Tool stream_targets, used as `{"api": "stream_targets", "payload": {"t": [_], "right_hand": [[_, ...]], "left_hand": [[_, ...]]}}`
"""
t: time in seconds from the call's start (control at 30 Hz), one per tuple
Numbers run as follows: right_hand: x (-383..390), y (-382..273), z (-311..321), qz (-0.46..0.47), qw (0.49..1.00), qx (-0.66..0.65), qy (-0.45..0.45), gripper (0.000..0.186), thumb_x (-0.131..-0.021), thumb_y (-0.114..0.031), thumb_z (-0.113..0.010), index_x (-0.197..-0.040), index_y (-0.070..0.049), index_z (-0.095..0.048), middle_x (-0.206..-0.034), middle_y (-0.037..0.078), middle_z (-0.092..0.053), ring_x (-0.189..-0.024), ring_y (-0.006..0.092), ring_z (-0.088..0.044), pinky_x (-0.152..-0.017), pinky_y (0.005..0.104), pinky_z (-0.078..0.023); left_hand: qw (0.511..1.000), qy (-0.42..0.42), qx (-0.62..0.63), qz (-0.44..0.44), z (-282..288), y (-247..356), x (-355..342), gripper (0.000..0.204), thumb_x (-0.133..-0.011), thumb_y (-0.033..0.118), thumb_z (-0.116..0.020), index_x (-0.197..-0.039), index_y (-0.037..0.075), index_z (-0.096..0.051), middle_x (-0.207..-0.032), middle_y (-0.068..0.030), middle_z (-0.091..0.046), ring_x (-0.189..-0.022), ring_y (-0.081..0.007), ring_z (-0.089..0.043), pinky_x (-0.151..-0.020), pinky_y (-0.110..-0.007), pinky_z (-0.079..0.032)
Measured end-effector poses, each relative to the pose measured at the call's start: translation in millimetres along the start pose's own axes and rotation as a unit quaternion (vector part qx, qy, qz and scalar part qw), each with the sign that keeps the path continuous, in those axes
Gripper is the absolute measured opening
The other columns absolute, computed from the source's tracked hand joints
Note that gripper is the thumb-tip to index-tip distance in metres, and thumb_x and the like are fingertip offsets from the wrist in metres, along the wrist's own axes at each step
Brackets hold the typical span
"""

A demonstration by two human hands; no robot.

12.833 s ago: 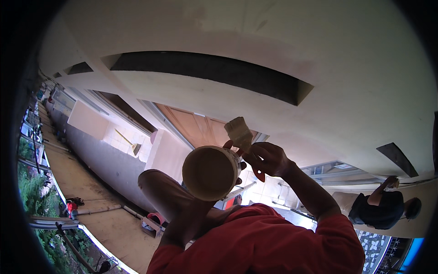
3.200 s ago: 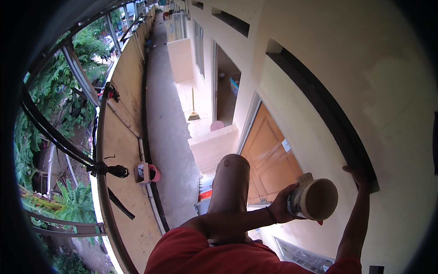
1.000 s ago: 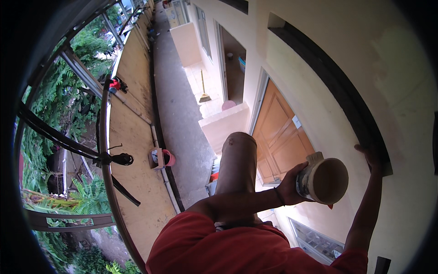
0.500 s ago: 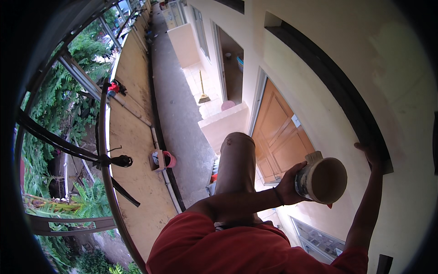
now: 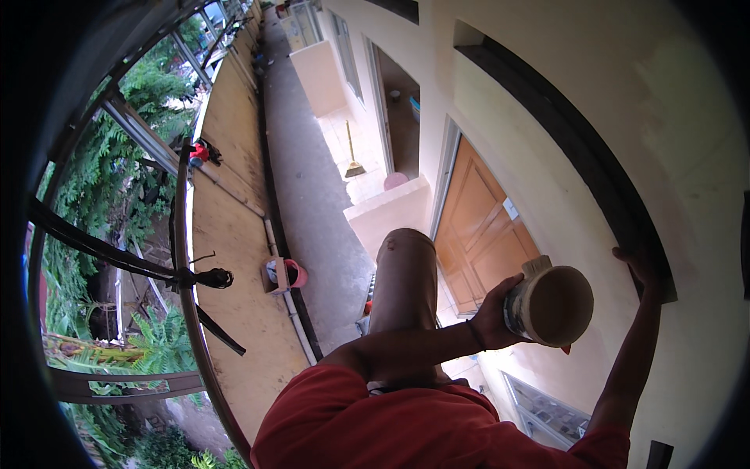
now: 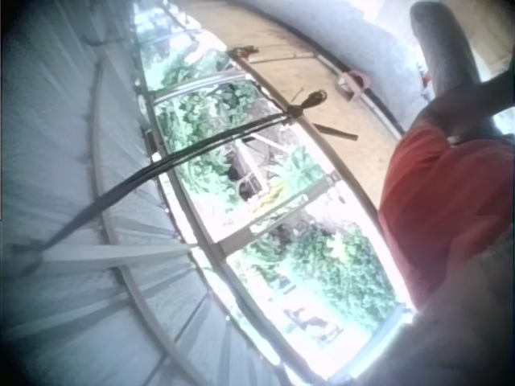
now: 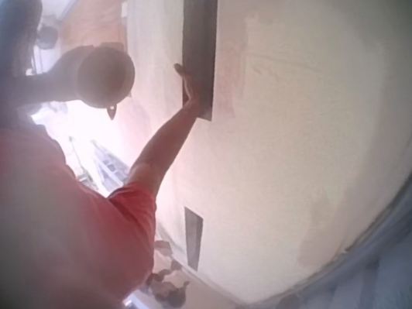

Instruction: The person paints a ceiling using a paintbrush and a small paint container. They repeatedly dip the brush into the container and apply paint to the ceiling surface in long strokes, working along the edge near a dark trim.

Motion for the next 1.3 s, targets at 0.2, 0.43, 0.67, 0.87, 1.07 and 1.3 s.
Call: {"api": "stream_targets", "payload": {"t": [0.2,0.43,0.67,0.87,1.07,1.3], "right_hand": [[3,20,-1,0.028,0.996,-0.014,0.080,0.089,-0.089,-0.044,-0.087,-0.157,0.000,-0.051,-0.161,0.024,-0.052,-0.147,0.0411,-0.052,-0.123,0.0497,-0.041],[117,-29,-6,-0.004,0.985,0.081,0.149,0.040,-0.109,-0.017,-0.064,-0.145,-0.002,-0.061,-0.137,0.021,-0.067,-0.117,0.0324,-0.070,-0.096,0.0441,-0.056],[215,-24,-118,-0.088,0.996,0.030,0.014,0.024,-0.105,-0.025,-0.071,-0.093,-0.005,-0.066,-0.078,0.021,-0.072,-0.075,0.0445,-0.073,-0.069,0.0543,-0.056],[264,-41,-167,-0.161,0.977,-0.135,-0.022,0.017,-0.089,-0.003,-0.072,-0.104,-0.006,-0.064,-0.086,0.017,-0.072,-0.082,0.0366,-0.074,-0.071,0.0480,-0.057],[255,-111,-122,-0.013,0.898,-0.425,0.113,0.077,-0.083,-0.019,-0.091,-0.149,-0.008,-0.052,-0.118,0.009,-0.064,-0.090,0.0232,-0.072,-0.078,0.0376,-0.058],[258,-154,-112,-0.101,0.725,-0.655,0.188,0.081,-0.093,-0.050,-0.087,-0.150,0.001,-0.058,-0.097,0.007,-0.069,-0.077,0.0148,-0.067,-0.075,0.0311,-0.054]], "left_hand": [[1.000,-0.011,0.019,0.003,-19,1,3,0.060,-0.109,0.056,-0.054,-0.148,0.011,-0.061,-0.148,-0.0164,-0.064,-0.136,-0.0340,-0.063,-0.114,-0.058,-0.050],[1.000,-0.018,0.005,-0.010,-16,4,3,0.061,-0.108,0.056,-0.056,-0.149,0.011,-0.059,-0.152,-0.0152,-0.062,-0.139,-0.0338,-0.061,-0.117,-0.058,-0.049],[0.998,-0.037,0.047,-0.007,-15,3,2,0.066,-0.108,0.057,-0.054,-0.156,0.013,-0.055,-0.158,-0.0149,-0.057,-0.146,-0.0372,-0.055,-0.123,-0.060,-0.044],[0.999,0.012,-0.017,0.031,31,9,-8,0.068,-0.108,0.061,-0.047,-0.159,0.016,-0.052,-0.161,-0.0132,-0.054,-0.149,-0.0370,-0.052,-0.124,-0.061,-0.042],[0.937,0.047,-0.346,-0.018,17,13,-11,0.069,-0.107,0.060,-0.047,-0.161,0.016,-0.049,-0.164,-0.0130,-0.050,-0.152,-0.0373,-0.049,-0.124,-0.064,-0.040],[0.895,0.106,-0.432,-0.002,-9,7,-11,0.077,-0.089,0.019,-0.088,-0.155,0.010,-0.051,-0.153,-0.0076,-0.061,-0.139,-0.0209,-0.062,-0.116,-0.039,-0.051]]}}
Point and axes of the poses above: each hand's wrist, its own x-axis away from the middle knuckle, its own z-axis out of the back of the hand, y = z × x, the point moved 8 cm from there along -x, towards the middle knuckle
